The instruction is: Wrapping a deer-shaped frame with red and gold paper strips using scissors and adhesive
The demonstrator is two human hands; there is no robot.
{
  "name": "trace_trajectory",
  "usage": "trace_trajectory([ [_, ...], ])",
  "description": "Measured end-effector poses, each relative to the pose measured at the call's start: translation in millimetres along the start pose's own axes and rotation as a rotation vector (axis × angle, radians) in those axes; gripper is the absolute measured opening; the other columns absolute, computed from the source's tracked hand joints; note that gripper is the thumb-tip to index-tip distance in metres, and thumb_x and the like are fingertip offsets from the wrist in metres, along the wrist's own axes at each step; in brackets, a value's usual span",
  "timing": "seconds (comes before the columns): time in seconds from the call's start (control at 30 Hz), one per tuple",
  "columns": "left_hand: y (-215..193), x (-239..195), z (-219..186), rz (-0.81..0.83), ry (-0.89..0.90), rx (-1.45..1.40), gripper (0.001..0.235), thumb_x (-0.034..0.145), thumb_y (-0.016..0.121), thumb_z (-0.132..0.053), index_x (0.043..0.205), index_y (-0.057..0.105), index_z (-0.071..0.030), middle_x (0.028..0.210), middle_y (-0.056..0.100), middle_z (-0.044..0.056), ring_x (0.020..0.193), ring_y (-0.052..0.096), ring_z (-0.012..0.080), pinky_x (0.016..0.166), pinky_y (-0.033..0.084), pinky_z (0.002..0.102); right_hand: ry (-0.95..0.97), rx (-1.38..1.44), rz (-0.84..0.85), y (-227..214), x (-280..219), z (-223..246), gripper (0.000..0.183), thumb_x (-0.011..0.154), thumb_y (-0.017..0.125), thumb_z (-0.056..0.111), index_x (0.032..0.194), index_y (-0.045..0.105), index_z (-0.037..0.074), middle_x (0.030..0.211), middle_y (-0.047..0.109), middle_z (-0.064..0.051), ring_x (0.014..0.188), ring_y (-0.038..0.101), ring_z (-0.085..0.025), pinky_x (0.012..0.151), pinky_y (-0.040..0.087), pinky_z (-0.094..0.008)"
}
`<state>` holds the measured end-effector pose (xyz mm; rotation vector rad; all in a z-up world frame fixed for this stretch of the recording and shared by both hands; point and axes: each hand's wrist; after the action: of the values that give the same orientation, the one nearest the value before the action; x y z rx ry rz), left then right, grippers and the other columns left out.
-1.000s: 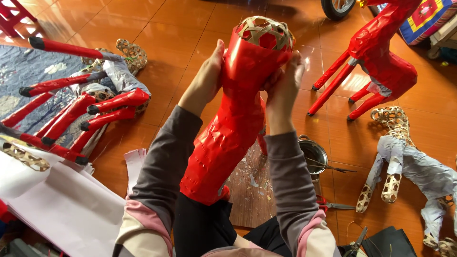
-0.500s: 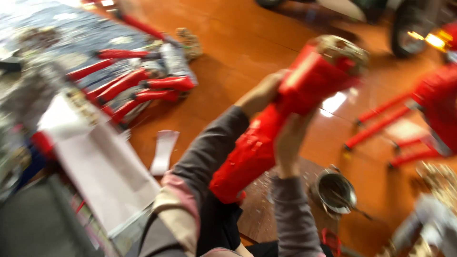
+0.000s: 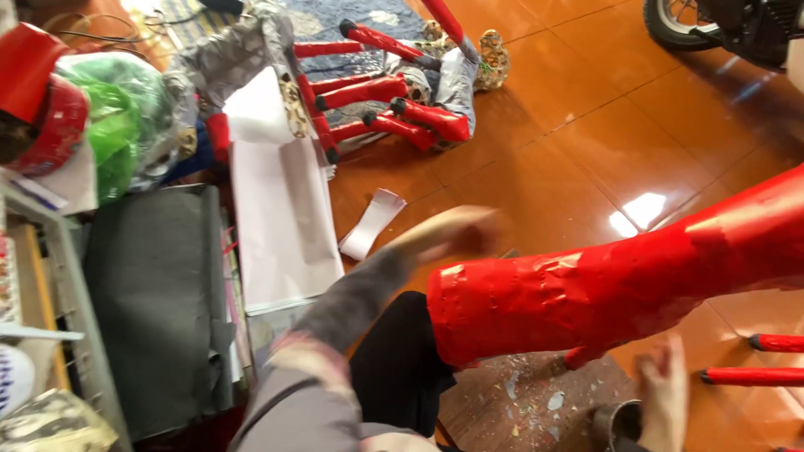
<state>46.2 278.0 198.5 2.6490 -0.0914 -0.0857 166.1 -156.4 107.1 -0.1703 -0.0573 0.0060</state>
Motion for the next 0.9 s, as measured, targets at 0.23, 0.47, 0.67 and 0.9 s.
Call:
trace_trajectory([
  [0.23,-18.1,-168.4,170.8,-0.142,-0.537,-0.415,0.024,0.092,0.050,-0.016,0.113,0.041,-0.008,0.089,0.063,0.030,0.065,0.064,0.0357,0.048,0.050,0.037,0.260,-0.212,0.406,29.7,-4.7,29.9,0.063,0.077,0.066,-0.010,0.137,0.050,0.002,0.135,0.058,-0.012,0.125,0.051,-0.020,0.103,0.040,-0.036],
  [0.47,27.3,-112.7,324.9,-0.170,-0.587,-0.465,0.087,0.087,0.065,0.000,0.145,0.011,-0.035,0.084,0.052,0.010,0.059,0.058,0.0188,0.051,0.054,0.030,0.162,-0.253,0.448,-1.1,69.5,-94.5,0.043,0.069,0.055,-0.013,0.110,0.052,-0.001,0.092,0.057,-0.013,0.081,0.047,-0.019,0.068,0.044,-0.037],
  [0.67,29.0,-46.9,251.9,-0.166,-0.554,-0.084,0.026,0.075,0.076,-0.022,0.096,0.071,-0.008,0.066,0.068,0.014,0.052,0.059,0.0196,0.052,0.051,0.025,0.108,-0.179,0.282,25.7,-1.2,19.1,0.051,0.069,0.074,0.000,0.116,0.057,-0.007,0.104,0.062,-0.023,0.096,0.055,-0.035,0.087,0.044,-0.049],
  [0.9,7.6,19.9,310.0,-0.038,-0.055,-0.108,0.098,0.092,0.064,-0.003,0.158,-0.004,-0.029,0.158,0.020,0.024,0.137,0.037,0.0314,0.109,0.036,0.040,0.062,-0.256,-0.044,42.8,-53.9,16.3,0.043,0.073,0.086,0.017,0.108,0.071,-0.001,0.098,0.071,-0.021,0.099,0.067,-0.030,0.089,0.052,-0.042],
])
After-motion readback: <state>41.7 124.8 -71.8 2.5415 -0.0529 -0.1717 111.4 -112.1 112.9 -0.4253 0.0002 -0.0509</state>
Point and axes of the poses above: each hand's wrist, its own x-axis towards the middle knuckle, its own y-axis out of the palm, z = x × y
